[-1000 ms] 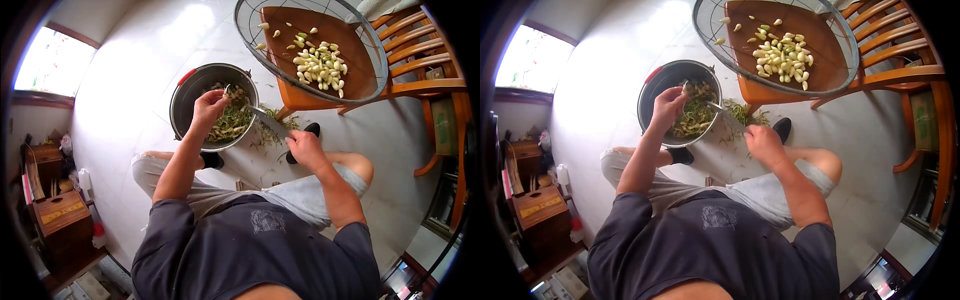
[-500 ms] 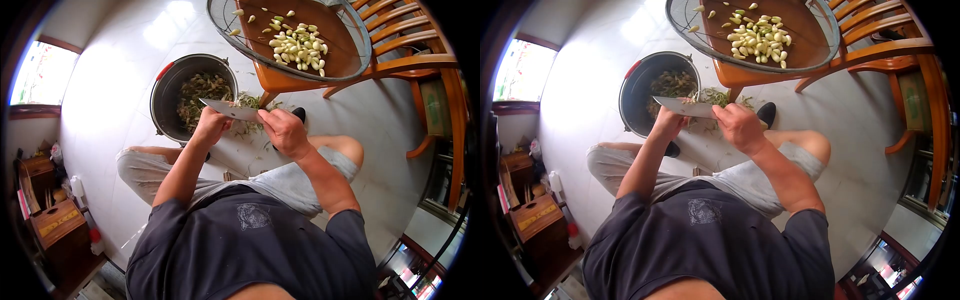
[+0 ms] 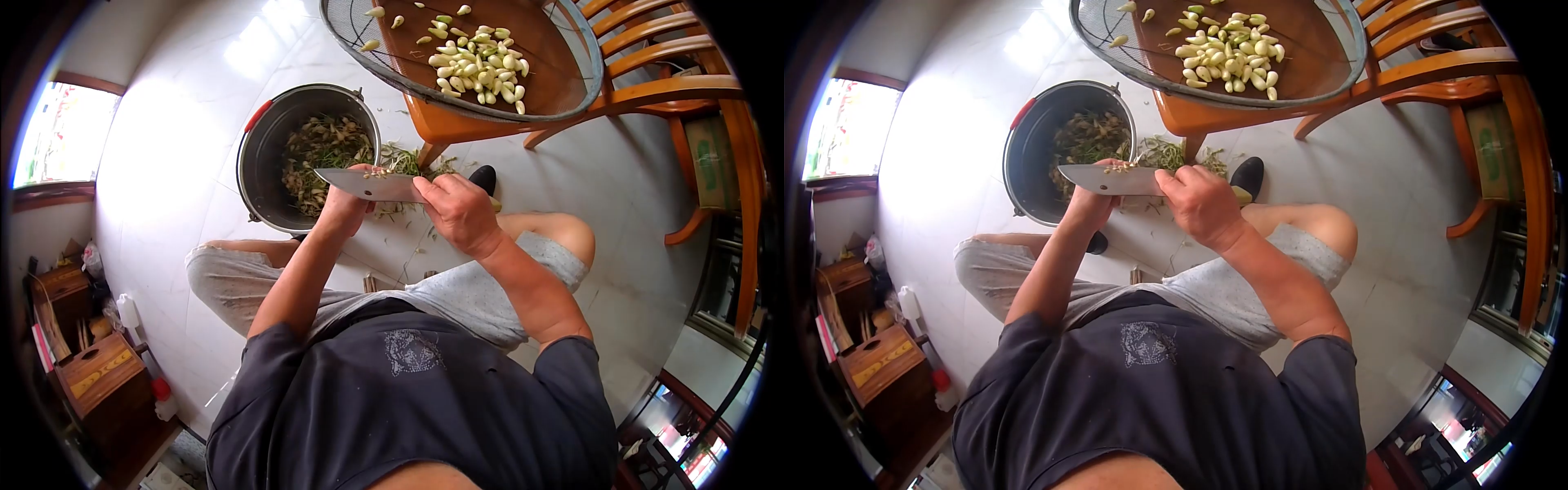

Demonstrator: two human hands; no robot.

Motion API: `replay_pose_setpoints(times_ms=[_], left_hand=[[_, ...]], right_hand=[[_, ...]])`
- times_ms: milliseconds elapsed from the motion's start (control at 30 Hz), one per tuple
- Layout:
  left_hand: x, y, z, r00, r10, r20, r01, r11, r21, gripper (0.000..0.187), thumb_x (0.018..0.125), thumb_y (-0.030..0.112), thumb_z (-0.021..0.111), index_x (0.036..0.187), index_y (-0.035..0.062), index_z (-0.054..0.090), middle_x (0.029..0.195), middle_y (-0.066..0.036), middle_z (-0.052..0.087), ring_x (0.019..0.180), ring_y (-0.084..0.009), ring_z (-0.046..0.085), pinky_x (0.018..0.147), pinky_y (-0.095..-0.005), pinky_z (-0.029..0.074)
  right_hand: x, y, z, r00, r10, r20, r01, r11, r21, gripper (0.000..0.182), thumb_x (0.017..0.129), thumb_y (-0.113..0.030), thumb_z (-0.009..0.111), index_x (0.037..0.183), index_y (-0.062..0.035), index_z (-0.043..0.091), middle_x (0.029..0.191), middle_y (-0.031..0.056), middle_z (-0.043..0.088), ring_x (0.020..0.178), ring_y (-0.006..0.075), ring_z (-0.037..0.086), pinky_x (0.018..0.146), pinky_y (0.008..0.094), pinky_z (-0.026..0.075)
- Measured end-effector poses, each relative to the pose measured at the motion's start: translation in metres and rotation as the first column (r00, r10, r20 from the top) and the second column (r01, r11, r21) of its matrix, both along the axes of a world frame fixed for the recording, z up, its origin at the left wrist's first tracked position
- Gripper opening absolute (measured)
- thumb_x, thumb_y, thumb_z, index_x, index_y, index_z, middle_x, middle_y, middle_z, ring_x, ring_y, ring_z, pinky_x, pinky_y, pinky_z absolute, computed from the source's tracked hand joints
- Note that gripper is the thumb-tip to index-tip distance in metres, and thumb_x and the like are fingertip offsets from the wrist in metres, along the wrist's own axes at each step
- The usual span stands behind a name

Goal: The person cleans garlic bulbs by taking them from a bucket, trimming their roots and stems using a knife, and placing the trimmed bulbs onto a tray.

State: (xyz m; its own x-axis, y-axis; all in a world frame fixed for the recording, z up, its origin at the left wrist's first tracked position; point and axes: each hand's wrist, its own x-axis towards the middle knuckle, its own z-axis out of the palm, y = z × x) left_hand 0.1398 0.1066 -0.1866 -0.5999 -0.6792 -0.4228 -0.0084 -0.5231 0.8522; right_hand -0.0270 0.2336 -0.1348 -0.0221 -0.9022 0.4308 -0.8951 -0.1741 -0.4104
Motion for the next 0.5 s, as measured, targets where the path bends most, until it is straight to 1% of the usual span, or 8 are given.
replay_pose_setpoints(times_ms=[67,133,233,333,433,500], left_hand=[[0.0011,0.0,-0.0026,0.999,-0.024,-0.026,0.024,1.0,-0.009,0.011,0.085,0.006,0.054,0.094,0.0019,0.061,0.065,0.0,0.053,0.05,-0.0059,0.044,0.044,-0.0202,0.032],[0.0026,0.0015,-0.0034,0.996,-0.05,-0.071,0.049,0.999,-0.019,0.013,0.085,0.007,0.054,0.095,0.0018,0.061,0.066,0.0,0.054,0.051,-0.0053,0.044,0.045,-0.0197,0.032],[0.0021,0.0019,-0.003,0.995,-0.069,-0.066,0.068,0.998,-0.018,0.013,0.086,0.007,0.054,0.095,0.0011,0.061,0.067,0.0,0.055,0.051,-0.0047,0.044,0.045,-0.0195,0.032],[-0.0003,0.003,-0.0001,0.995,-0.029,-0.091,0.035,0.997,0.069,0.013,0.086,0.007,0.055,0.095,0.0005,0.062,0.068,0.0,0.056,0.051,-0.0047,0.044,0.044,-0.0193,0.032],[-0.0026,0.0038,0.0015,0.998,-0.028,-0.059,0.031,0.998,0.047,0.015,0.087,0.009,0.053,0.097,-0.0007,0.058,0.066,-0.001,0.054,0.048,-0.0059,0.043,0.043,-0.02,0.031],[-0.0033,0.0031,-0.002,0.997,-0.028,-0.067,0.032,0.998,0.061,0.015,0.087,0.009,0.053,0.097,-0.0007,0.058,0.066,-0.001,0.054,0.047,-0.0064,0.042,0.043,-0.0204,0.031]], right_hand=[[0.0006,0.0006,0.0036,1.0,0.002,0.015,-0.002,1.0,0.024,0.028,0.073,-0.005,0.067,0.101,-0.0042,0.063,0.071,0.0075,0.052,0.067,0.0255,0.055,0.058,0.0344,0.046],[0.001,0.0007,0.0034,1.0,0.007,0.008,-0.007,1.0,0.031,0.028,0.073,-0.005,0.066,0.101,-0.0041,0.063,0.072,0.0074,0.052,0.067,0.0254,0.055,0.058,0.0344,0.046],[0.0011,0.0006,0.0031,1.0,0.011,0.013,-0.012,0.999,0.034,0.029,0.073,-0.005,0.066,0.102,-0.0037,0.063,0.072,0.0076,0.052,0.067,0.0254,0.055,0.059,0.0345,0.046],[0.0011,0.0006,0.0025,1.0,0.011,0.016,-0.012,0.999,0.038,0.03,0.073,-0.004,0.066,0.102,-0.0034,0.062,0.073,0.0078,0.052,0.067,0.0255,0.055,0.059,0.0346,0.046],[0.0011,0.0007,0.0017,1.0,0.009,0.017,-0.009,0.999,0.037,0.029,0.073,-0.005,0.066,0.102,-0.0033,0.062,0.072,0.008,0.052,0.067,0.0256,0.055,0.059,0.0346,0.046],[0.0011,0.0006,0.001,1.0,0.005,0.02,-0.005,0.999,0.037,0.029,0.073,-0.005,0.066,0.102,-0.0033,0.062,0.072,0.008,0.052,0.067,0.0257,0.055,0.059,0.0346,0.046]])
